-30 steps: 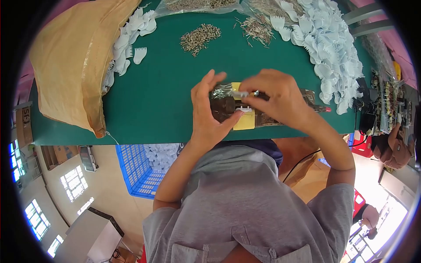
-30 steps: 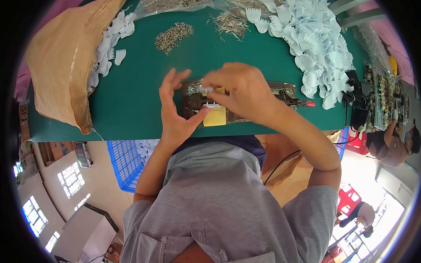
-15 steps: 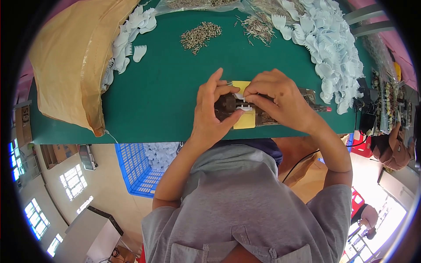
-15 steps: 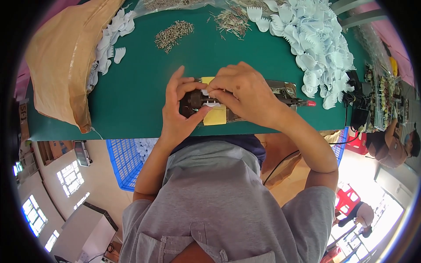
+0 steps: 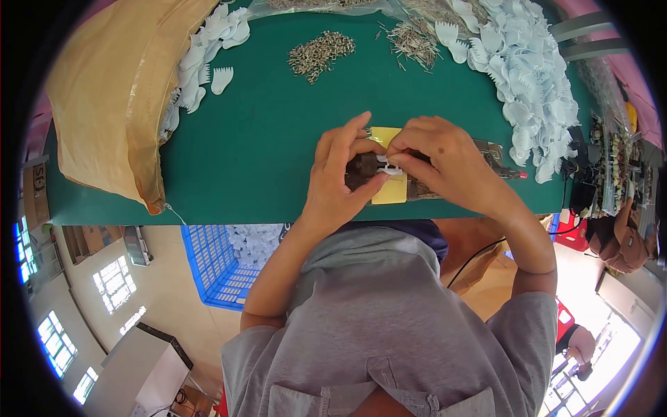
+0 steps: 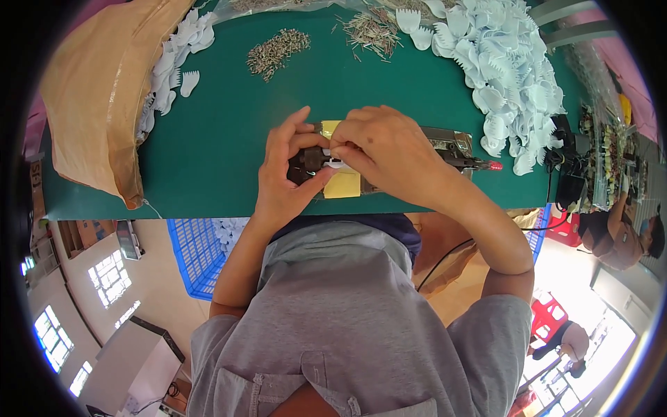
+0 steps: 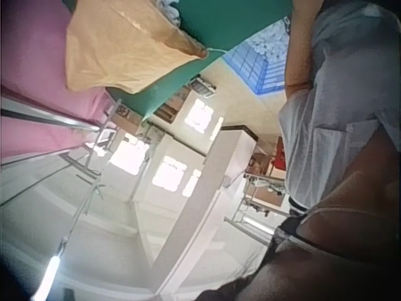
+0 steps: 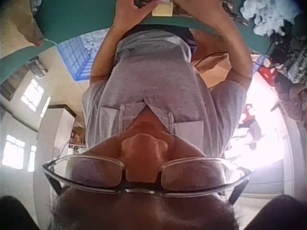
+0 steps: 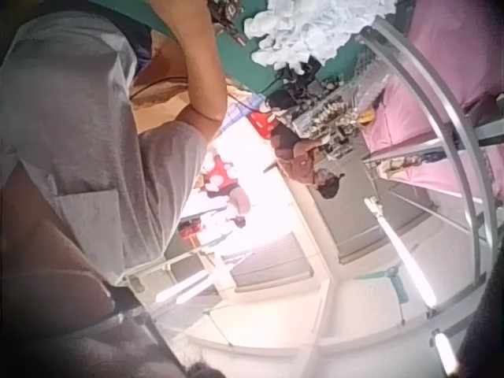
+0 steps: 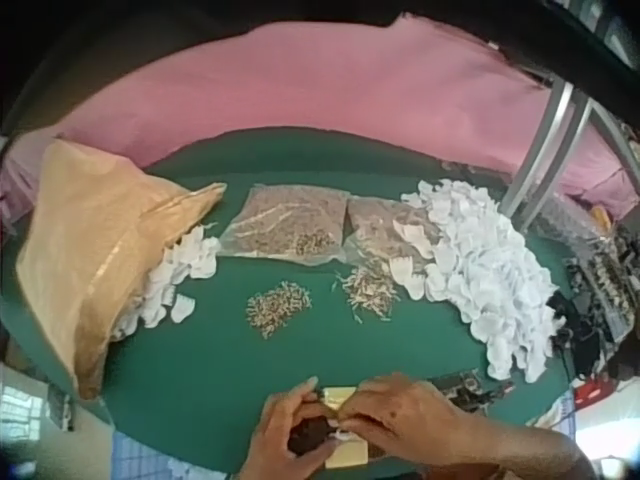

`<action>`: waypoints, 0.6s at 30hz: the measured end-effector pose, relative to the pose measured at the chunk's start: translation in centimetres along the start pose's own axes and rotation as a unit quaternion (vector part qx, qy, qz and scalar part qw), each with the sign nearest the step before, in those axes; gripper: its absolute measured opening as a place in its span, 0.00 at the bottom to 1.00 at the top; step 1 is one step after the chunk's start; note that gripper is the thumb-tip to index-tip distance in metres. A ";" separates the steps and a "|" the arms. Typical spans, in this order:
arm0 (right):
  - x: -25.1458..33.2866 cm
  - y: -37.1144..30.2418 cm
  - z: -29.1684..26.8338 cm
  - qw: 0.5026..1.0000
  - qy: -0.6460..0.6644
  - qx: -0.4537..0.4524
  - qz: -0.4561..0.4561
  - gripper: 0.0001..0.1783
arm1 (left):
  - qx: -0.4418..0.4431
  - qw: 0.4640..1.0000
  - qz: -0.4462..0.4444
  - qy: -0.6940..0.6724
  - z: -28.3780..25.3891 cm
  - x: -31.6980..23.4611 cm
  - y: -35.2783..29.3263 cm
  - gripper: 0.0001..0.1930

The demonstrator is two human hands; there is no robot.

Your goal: The person assembles plastic flower parts with metal centers using a manual press tool on a green workbench.

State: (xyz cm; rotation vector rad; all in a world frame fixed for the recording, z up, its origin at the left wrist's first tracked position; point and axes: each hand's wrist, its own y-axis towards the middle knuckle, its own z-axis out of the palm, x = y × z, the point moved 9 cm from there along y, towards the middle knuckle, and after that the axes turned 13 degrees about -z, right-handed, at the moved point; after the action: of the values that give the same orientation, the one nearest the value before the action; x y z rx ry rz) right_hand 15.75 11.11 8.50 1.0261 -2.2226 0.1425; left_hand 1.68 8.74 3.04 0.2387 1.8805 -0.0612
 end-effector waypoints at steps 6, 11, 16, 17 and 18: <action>1.8 -2.3 -1.6 0.992 0.004 -0.124 -0.034 0.09 | 0.015 1.000 -0.001 0.015 0.3 0.0 0.0 0.47; 3.1 -2.4 -1.6 0.978 -0.123 -0.129 -0.111 0.13 | -0.007 1.000 0.012 0.020 -0.1 -0.3 0.2 0.43; -3.6 0.7 -3.7 0.987 0.020 -0.156 0.041 0.06 | -0.001 0.998 0.037 0.054 -0.2 -0.9 -0.1 0.39; -5.5 2.0 -2.9 0.992 0.028 -0.104 0.060 0.07 | 0.012 0.998 0.037 0.043 0.0 -0.7 0.0 0.37; -6.9 3.3 -2.6 0.992 0.026 -0.106 0.056 0.07 | 0.022 0.999 0.036 0.034 0.2 -0.6 0.0 0.35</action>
State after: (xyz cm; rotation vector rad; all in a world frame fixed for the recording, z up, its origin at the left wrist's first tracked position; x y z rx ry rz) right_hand 18.00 18.68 6.73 0.7746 -2.1933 -0.0168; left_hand 2.04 8.59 3.52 0.3410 1.9370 -0.0463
